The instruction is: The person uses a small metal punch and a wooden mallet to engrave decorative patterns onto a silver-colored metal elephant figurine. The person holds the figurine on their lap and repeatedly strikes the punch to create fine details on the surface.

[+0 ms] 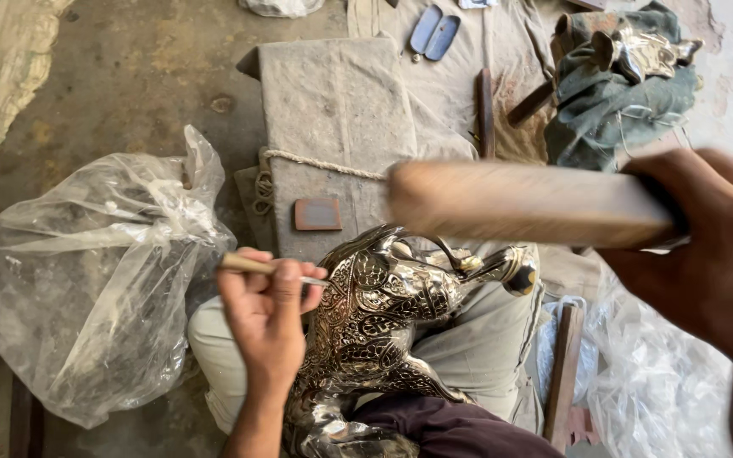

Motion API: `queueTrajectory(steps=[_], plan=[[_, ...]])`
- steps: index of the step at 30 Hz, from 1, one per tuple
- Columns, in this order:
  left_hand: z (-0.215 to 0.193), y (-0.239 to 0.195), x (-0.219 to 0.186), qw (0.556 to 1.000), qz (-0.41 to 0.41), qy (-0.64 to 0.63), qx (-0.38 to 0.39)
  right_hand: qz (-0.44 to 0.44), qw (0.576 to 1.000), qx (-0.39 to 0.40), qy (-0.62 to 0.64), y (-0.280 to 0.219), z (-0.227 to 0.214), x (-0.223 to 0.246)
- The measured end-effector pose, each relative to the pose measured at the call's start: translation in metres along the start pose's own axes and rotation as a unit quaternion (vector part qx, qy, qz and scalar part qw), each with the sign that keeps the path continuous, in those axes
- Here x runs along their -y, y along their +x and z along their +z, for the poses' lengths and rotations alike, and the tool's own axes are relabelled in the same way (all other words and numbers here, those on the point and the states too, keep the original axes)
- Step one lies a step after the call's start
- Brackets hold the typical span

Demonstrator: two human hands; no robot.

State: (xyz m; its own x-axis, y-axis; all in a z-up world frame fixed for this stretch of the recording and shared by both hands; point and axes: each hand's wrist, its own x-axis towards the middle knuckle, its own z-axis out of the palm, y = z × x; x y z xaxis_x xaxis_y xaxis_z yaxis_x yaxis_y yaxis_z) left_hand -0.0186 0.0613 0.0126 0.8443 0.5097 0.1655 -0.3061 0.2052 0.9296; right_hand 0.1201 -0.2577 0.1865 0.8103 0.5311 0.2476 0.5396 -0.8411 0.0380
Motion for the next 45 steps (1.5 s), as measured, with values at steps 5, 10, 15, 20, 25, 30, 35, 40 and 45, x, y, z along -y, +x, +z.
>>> queueTrajectory(steps=[5,10,15,20,25,30,35,40,45], plan=[[-0.035,-0.016,-0.002,0.989,-0.109,0.065,-0.081,0.298,0.928,0.048,0.219,-0.065,0.084,-0.027],[-0.035,-0.028,0.007,0.986,-0.133,0.043,-0.089,0.506,0.756,0.068,0.410,-0.140,0.147,-0.040],[-0.022,-0.024,0.000,0.988,-0.120,0.094,-0.031,0.548,0.717,0.097,0.419,-0.166,0.156,-0.054],[-0.004,0.005,-0.013,0.960,-0.052,0.260,0.092,0.460,0.731,0.017,0.504,-0.153,0.146,-0.047],[0.019,0.049,-0.011,0.945,-0.078,0.206,0.244,0.392,0.714,0.043,0.579,-0.123,0.141,-0.016],[0.040,0.071,-0.013,0.878,-0.147,0.266,0.371,0.312,0.810,0.096,0.486,-0.071,0.121,0.002],[0.044,0.075,-0.018,0.856,-0.090,0.331,0.387,0.271,0.873,0.190,0.357,-0.019,0.101,0.003],[0.047,0.075,-0.023,0.856,-0.081,0.331,0.388,0.162,0.922,0.173,0.305,0.021,0.082,0.016],[0.052,0.081,-0.027,0.831,-0.114,0.347,0.419,0.054,0.944,0.316,0.071,0.040,0.066,0.026]])
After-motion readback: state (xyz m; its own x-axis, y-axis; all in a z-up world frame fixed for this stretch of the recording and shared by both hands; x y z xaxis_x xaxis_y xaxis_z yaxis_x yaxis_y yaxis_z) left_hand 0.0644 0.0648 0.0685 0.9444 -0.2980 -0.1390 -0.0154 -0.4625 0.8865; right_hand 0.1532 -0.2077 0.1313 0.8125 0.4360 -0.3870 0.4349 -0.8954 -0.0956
